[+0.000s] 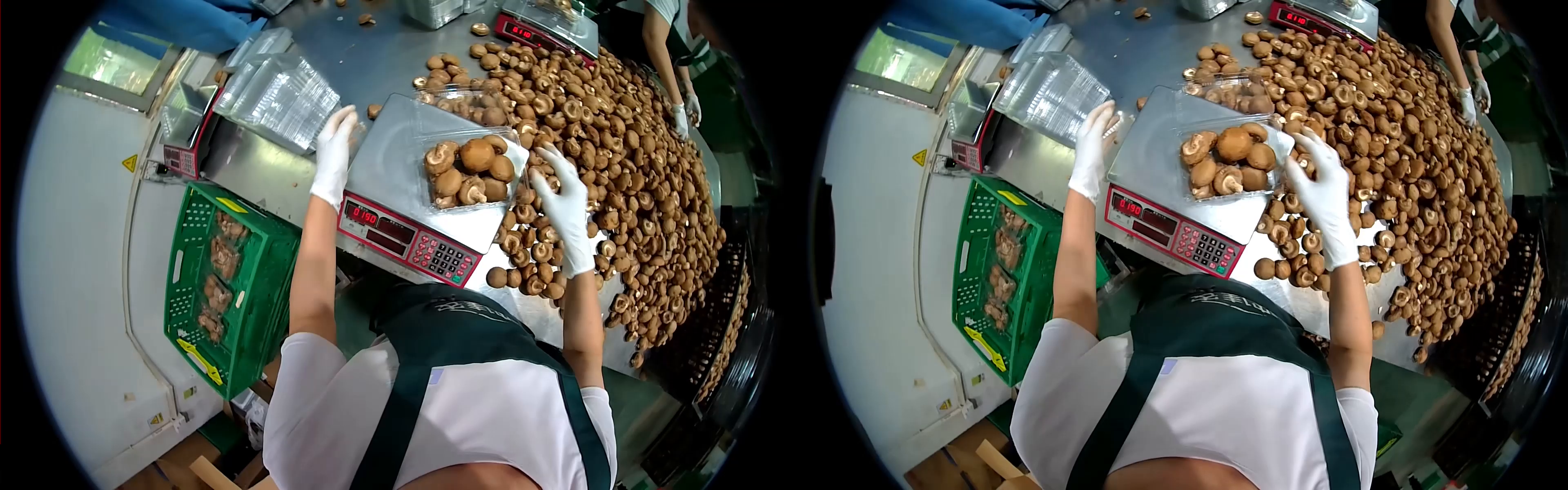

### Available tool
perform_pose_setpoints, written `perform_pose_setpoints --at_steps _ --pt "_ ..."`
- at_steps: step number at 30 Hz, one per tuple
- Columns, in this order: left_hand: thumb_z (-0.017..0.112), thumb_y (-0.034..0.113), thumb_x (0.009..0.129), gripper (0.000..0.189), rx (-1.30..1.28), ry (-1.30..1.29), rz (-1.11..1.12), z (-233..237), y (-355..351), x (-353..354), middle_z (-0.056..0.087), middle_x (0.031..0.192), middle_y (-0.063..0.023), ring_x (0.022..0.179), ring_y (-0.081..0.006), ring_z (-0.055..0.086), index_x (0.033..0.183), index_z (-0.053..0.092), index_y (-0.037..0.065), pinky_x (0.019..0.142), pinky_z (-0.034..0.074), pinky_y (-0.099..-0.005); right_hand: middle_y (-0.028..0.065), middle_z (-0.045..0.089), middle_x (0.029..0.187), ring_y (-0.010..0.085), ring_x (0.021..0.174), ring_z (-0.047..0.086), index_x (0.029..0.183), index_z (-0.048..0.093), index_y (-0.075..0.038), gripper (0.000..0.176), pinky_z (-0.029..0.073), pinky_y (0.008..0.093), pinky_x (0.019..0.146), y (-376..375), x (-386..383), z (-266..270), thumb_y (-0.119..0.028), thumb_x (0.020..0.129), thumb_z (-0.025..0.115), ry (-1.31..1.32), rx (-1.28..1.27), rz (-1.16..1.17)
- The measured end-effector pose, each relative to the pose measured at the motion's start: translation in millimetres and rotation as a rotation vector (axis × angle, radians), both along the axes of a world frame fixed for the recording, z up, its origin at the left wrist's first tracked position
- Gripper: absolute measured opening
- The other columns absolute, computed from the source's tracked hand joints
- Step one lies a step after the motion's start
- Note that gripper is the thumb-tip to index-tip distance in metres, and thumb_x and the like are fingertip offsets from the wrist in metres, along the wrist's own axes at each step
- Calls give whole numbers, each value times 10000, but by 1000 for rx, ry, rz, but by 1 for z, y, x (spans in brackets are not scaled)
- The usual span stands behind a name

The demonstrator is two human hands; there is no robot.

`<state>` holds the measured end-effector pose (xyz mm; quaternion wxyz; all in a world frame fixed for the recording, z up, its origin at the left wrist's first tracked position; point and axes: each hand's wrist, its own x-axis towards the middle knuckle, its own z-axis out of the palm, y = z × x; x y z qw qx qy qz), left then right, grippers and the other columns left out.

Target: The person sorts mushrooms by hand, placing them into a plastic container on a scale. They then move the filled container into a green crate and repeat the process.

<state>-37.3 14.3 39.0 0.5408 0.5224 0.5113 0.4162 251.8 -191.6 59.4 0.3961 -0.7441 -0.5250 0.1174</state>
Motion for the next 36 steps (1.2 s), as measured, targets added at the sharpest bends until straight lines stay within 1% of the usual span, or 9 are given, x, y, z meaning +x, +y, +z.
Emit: perform_pose_setpoints --at_steps 8,11,13,17,21,24,27,31,36 --pt "548 348 910 534 -332 -200 -297 -22 22 62 393 1377 -195 1174 -279 476 1334 416 52 953 409 -394 109 612 1195 188 1119 563 1193 595 -38 368 410 304 978 -29 33 -22 -173 856 653 294 -98 -109" --pt "532 388 915 569 -275 -374 -239 -9 15 74 337 1417 -208 1185 -301 462 1342 394 38 953 407 -404 111 625 1171 181 1097 574 1203 588 -31 386 416 298 967 -30 29 -20 -188 858 657 300 -101 -115" --pt "499 416 927 578 -217 -404 -225 7 0 70 422 1356 -204 1168 -283 485 1332 396 17 946 413 -387 99 633 1149 168 1067 578 1210 580 -27 383 426 293 945 -30 30 -19 -204 876 639 318 -60 -86" --pt "509 367 935 509 75 -255 -365 26 -44 40 591 1144 -124 1065 -224 563 1290 454 7 919 430 -344 93 629 1116 146 1007 573 1225 555 -8 406 438 280 896 -26 24 -13 -270 918 588 421 -23 -77" --pt "701 175 797 491 465 335 -457 14 -104 23 594 1114 -83 1035 -187 567 1241 533 50 880 452 -315 90 660 1025 115 886 595 1218 547 -1 455 462 238 771 -22 25 -24 -348 923 569 478 -61 -36" --pt "676 183 828 556 73 203 -334 -37 -132 27 605 1026 -99 857 -144 599 1307 441 25 730 484 -244 64 674 840 108 718 597 1114 596 9 341 464 230 673 -20 11 -23 -259 904 596 408 -327 14" --pt "615 162 871 461 -358 -107 -326 -28 -146 31 623 883 -83 664 -111 599 1258 439 -14 549 477 -224 28 635 718 96 639 577 952 608 11 209 449 224 584 -20 10 -49 -189 899 584 556 -272 39" --pt "548 79 859 238 -390 -284 -192 -32 -142 44 608 772 -73 592 -132 590 1074 484 0 476 464 -250 14 565 712 80 575 526 867 590 -30 93 418 215 531 -16 4 -46 -109 892 548 1029 -217 -18" --pt "523 7 833 158 -311 -383 -148 -43 -142 46 594 722 -66 549 -136 583 988 492 4 483 458 -245 -38 524 688 46 573 443 837 596 -39 41 317 184 506 -14 7 -57 -54 845 559 864 -126 -18"
